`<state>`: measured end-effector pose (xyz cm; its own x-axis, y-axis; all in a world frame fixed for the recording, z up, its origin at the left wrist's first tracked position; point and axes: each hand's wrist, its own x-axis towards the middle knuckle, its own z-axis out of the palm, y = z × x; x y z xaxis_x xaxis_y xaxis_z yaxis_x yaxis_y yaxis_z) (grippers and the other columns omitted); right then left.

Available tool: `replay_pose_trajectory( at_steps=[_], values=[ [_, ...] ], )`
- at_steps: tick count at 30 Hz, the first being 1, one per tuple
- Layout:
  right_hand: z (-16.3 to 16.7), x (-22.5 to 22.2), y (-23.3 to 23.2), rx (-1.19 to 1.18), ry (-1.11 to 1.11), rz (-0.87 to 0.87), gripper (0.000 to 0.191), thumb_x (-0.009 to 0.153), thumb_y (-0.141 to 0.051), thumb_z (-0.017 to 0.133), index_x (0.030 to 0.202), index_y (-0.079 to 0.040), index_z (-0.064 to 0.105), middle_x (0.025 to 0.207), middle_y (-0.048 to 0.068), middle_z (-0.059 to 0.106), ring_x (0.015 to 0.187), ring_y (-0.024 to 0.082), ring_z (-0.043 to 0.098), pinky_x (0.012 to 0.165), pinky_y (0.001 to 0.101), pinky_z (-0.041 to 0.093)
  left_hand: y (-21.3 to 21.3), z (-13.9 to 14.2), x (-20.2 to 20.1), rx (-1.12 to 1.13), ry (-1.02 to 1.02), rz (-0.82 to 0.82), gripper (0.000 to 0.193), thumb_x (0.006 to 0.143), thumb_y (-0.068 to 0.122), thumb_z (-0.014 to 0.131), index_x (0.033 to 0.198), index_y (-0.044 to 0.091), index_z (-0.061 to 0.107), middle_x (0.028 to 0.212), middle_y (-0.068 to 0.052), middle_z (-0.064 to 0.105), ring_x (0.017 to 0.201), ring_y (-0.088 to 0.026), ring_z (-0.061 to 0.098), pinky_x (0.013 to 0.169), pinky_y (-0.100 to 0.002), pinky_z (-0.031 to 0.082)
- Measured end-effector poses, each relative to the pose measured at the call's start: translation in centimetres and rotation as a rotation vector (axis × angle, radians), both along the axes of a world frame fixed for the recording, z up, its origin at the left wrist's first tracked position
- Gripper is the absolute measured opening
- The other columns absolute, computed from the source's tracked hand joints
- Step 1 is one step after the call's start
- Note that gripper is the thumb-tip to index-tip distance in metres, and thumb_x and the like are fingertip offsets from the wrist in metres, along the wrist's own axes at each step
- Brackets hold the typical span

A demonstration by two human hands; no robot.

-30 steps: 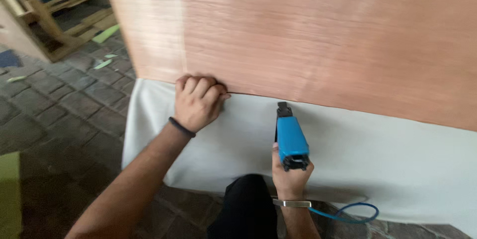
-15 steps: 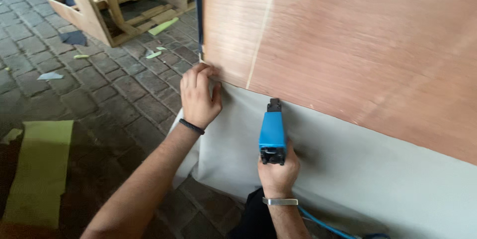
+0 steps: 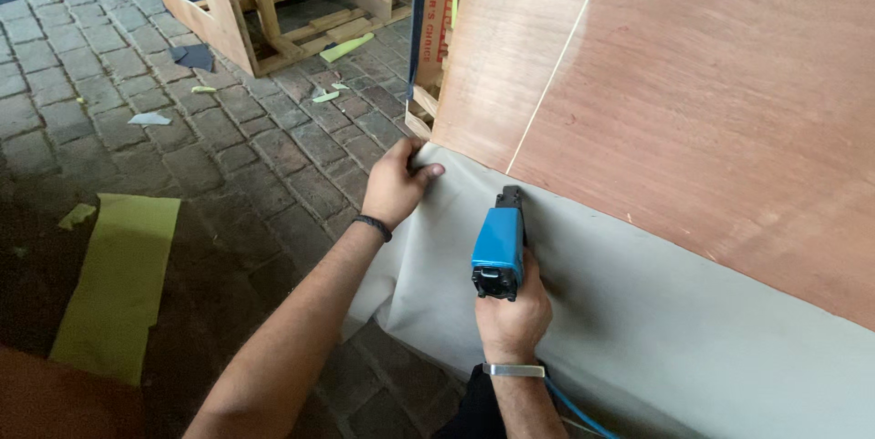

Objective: The person uses a pneumatic staple gun to attach beige fabric to the edges of a large plywood board. They pull and smooth the fabric along the perimeter, then staple it in place, working around the board's edges.

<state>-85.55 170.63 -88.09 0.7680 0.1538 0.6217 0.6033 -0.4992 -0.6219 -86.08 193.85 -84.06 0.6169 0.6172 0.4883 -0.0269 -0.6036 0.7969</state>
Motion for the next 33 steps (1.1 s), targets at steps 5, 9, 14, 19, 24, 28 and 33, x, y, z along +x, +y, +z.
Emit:
replay_pose_trajectory(
  at_steps=[5, 9, 14, 19, 24, 28, 33],
  values=[
    [0.5, -0.4, 0.9, 0.018, -0.044, 0.069, 0.050, 0.074, -0.007, 0.078, 0.122, -0.007, 0.066, 0.100, 0.017, 0.075, 0.089, 0.036, 0.074, 0.073, 0.0449, 0.059, 1.3, -1.0, -0.6, 0.094, 0.114, 0.150, 0.035, 0.082, 0.037, 0.083, 0.093, 0.006, 0.070, 0.083, -0.015, 0.074, 0.079, -0.034, 0.072, 0.071, -0.043, 0.055],
    [1.9, -0.7, 2.1, -0.011, -0.025, 0.122, 0.050, 0.075, -0.011, 0.077, 0.124, -0.009, 0.065, 0.100, 0.017, 0.075, 0.090, 0.036, 0.074, 0.076, 0.0457, 0.059, 1.1, -1.2, -0.6, 0.070, 0.062, 0.181, 0.033, 0.081, 0.035, 0.083, 0.091, 0.006, 0.070, 0.083, -0.014, 0.073, 0.077, -0.033, 0.072, 0.068, -0.044, 0.055],
    [3.1, -1.3, 5.0, -0.149, 0.125, 0.063, 0.046, 0.077, -0.013, 0.077, 0.122, -0.013, 0.068, 0.098, 0.016, 0.076, 0.089, 0.039, 0.072, 0.077, 0.0501, 0.056, 0.8, -1.1, -0.7, 0.002, 0.084, 0.173, 0.031, 0.082, 0.034, 0.082, 0.091, 0.007, 0.070, 0.082, -0.014, 0.073, 0.076, -0.033, 0.072, 0.069, -0.043, 0.055],
    [2.5, -1.5, 3.4, -0.049, 0.004, 0.068, 0.052, 0.072, -0.015, 0.080, 0.123, -0.011, 0.067, 0.099, 0.017, 0.076, 0.088, 0.039, 0.073, 0.075, 0.0490, 0.058, 1.0, -1.0, -1.0, 0.084, 0.116, 0.204, 0.031, 0.082, 0.035, 0.082, 0.091, 0.007, 0.069, 0.087, -0.013, 0.073, 0.079, -0.033, 0.070, 0.070, -0.044, 0.054],
    [1.5, -0.5, -0.7, -0.047, -0.026, -0.053, 0.050, 0.073, -0.017, 0.082, 0.121, -0.010, 0.068, 0.097, 0.017, 0.076, 0.085, 0.038, 0.073, 0.073, 0.0486, 0.058, -0.4, -1.5, -0.8, 0.050, 0.067, 0.236, 0.034, 0.083, 0.036, 0.082, 0.091, 0.006, 0.067, 0.089, -0.013, 0.072, 0.081, -0.034, 0.070, 0.071, -0.044, 0.054],
    [0.4, 0.2, -3.3, -0.046, -0.112, -0.045, 0.050, 0.073, -0.017, 0.082, 0.121, -0.010, 0.069, 0.096, 0.018, 0.075, 0.085, 0.038, 0.073, 0.074, 0.0474, 0.058, -1.1, -1.6, -0.8, 0.061, 0.073, 0.251, 0.037, 0.084, 0.037, 0.082, 0.093, 0.005, 0.065, 0.092, -0.013, 0.071, 0.082, -0.034, 0.069, 0.072, -0.044, 0.053],
    [-1.1, 1.5, -11.5, -0.163, -0.152, 0.042, 0.055, 0.073, -0.023, 0.083, 0.125, -0.011, 0.069, 0.088, 0.017, 0.074, 0.079, 0.036, 0.072, 0.070, 0.0456, 0.058, -1.5, -1.2, -1.7, 0.114, 0.073, 0.177, 0.040, 0.085, 0.030, 0.081, 0.111, 0.007, 0.062, 0.096, -0.013, 0.070, 0.085, -0.033, 0.070, 0.076, -0.044, 0.056]
  ],
)
